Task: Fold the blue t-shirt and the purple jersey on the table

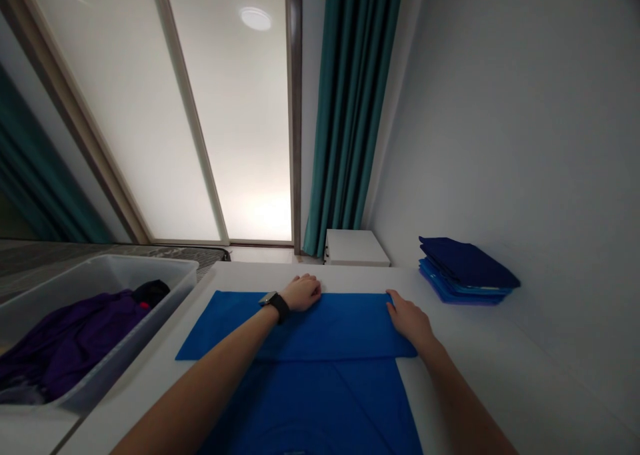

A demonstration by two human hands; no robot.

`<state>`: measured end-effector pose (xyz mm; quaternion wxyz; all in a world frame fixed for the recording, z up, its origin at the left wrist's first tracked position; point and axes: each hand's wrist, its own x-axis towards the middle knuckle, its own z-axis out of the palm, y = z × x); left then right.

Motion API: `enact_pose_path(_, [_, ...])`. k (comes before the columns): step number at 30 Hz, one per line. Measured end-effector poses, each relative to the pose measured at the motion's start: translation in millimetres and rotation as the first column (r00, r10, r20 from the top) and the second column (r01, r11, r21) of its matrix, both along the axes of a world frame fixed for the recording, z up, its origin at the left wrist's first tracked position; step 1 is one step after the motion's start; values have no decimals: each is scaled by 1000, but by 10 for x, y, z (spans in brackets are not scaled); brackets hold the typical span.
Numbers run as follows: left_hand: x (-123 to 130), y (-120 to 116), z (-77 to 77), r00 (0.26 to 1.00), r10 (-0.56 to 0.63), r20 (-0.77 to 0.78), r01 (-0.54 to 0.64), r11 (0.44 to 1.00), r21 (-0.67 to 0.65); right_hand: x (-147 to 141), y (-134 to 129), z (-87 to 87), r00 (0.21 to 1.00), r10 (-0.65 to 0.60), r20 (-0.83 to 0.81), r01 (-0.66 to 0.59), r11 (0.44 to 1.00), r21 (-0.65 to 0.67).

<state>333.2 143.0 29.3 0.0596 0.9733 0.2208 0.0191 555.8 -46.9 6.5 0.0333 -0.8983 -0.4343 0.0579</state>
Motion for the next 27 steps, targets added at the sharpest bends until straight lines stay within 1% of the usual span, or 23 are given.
enact_pose_path(5, [-38, -11, 62, 998, -32, -48, 34, 999, 41, -21, -11, 33, 1000, 7, 18, -7, 1000, -3])
enact_pose_path(8, [-16, 27, 120, 990, -72, -118, 77, 997, 31, -26, -15, 47, 1000, 9, 18, -9, 1000, -11])
enact_pose_path(10, [36, 48, 158, 981, -81, -176, 85, 996, 18, -27, -15, 53, 1000, 10, 12, -10, 1000, -14])
enact_pose_path(14, [189, 63, 208, 953, -49, -301, 46, 999, -17, -27, -17, 53, 1000, 11, 7, -11, 1000, -13])
enact_pose_path(17, [262, 70, 242, 933, -31, -358, 21, 999, -34, -26, -20, 55, 1000, 10, 8, -10, 1000, -12])
enact_pose_path(22, [260, 64, 284, 926, -24, -378, 12, 999, -33, -21, -19, 59, 1000, 6, 1, -6, 1000, -9])
enact_pose_path(27, [253, -7, 279, 936, -5, -352, 15, 1000, 24, -12, -20, 48, 1000, 13, -2, -13, 1000, -3])
